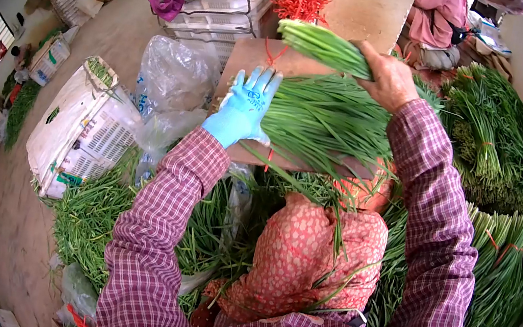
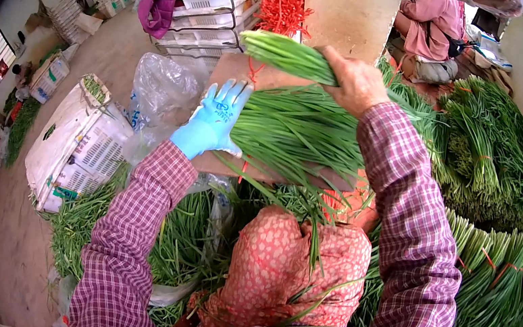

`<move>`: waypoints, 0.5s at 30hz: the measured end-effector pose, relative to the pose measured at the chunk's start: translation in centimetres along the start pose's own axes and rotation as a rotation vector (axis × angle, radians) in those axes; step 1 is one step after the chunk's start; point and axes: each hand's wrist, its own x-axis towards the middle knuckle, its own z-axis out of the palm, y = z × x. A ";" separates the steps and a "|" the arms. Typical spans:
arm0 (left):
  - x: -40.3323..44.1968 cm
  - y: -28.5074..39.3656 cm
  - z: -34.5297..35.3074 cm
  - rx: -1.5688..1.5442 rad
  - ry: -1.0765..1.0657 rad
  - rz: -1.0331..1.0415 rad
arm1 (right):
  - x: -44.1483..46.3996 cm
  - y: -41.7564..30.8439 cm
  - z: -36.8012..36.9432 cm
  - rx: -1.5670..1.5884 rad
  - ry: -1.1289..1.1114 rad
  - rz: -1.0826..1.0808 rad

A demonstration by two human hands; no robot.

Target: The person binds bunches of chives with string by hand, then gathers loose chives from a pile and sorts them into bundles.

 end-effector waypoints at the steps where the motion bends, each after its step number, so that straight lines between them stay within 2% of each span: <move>1: 0.5 -0.2 0.1 0.000 -0.002 -0.001 | 0.9 0.3 1.4 0.025 -0.024 -0.019; 3: 1.0 -0.5 0.8 -0.025 -0.146 -0.003 | 2.6 0.2 3.6 0.058 -0.043 -0.031; 7: 0.1 0.6 2.8 -0.025 0.002 -0.017 | 5.6 -1.2 6.0 0.045 -0.171 -0.057; 8: -0.5 1.0 3.6 -0.049 0.177 -0.011 | 6.1 -1.4 6.6 0.058 -0.186 -0.081; 15: -3.2 2.9 5.7 -0.054 0.400 -0.024 | 6.8 -3.7 10.2 0.169 -0.343 -0.130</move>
